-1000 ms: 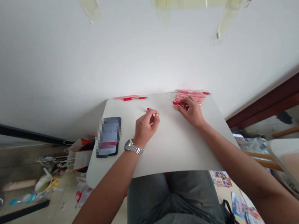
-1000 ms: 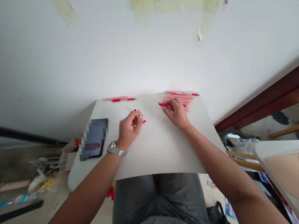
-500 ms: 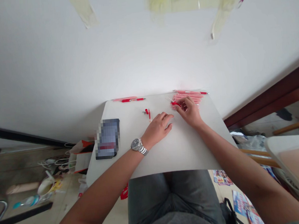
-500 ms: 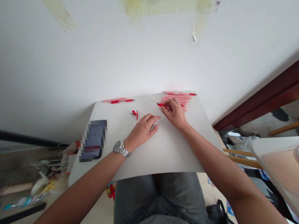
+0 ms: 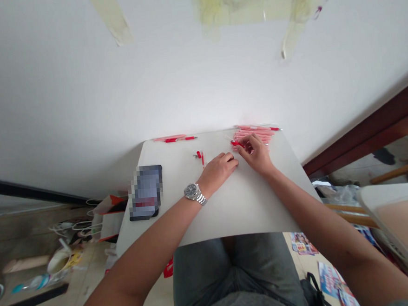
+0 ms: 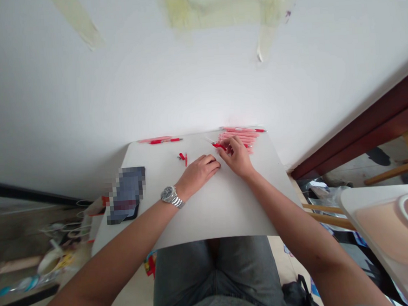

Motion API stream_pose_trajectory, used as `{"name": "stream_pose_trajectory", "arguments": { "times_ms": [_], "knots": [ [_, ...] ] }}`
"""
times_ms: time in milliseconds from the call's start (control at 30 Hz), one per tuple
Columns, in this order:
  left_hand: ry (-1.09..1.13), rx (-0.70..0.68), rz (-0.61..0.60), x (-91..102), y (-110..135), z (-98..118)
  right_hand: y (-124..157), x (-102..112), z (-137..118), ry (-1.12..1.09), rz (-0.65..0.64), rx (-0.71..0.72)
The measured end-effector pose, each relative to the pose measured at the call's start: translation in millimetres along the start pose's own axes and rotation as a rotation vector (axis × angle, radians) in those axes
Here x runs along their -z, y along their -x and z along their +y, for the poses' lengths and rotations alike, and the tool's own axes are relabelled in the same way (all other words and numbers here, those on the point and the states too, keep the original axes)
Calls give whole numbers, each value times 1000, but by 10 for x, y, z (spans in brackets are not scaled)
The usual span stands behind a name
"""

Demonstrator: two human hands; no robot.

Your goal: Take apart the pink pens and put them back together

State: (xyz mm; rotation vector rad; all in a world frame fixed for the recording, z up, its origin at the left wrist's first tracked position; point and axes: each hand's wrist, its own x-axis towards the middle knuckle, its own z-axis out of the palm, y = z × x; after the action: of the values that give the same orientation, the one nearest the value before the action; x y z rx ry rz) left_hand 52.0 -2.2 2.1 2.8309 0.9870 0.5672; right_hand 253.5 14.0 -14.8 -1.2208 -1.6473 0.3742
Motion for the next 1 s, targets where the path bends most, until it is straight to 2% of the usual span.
{"name": "stream_pose_trajectory", "arguments": {
  "times_ms": [100,167,433,567,667,767,1000],
  "knots": [
    [82,32,35,10,30,-2,2,-7,5,-2,-9,1],
    [227,86,96,22,63,-14,1,-9,-4,-13,-21,4],
    [918,499,547,93,141,-170,19,10,-123,-92,-138,26],
    [1034,604,595,120,183,-223,42,15,-141,-93,-185,52],
    [1050,616,571,127,223,-245,50,19,-132,-85,-194,86],
    [1081,562,561,111,248,-263,53,23,-116,-90,-199,100],
    [1229,548,690,18,239,-260,66,15,-92,-97,-216,166]
  ]
}}
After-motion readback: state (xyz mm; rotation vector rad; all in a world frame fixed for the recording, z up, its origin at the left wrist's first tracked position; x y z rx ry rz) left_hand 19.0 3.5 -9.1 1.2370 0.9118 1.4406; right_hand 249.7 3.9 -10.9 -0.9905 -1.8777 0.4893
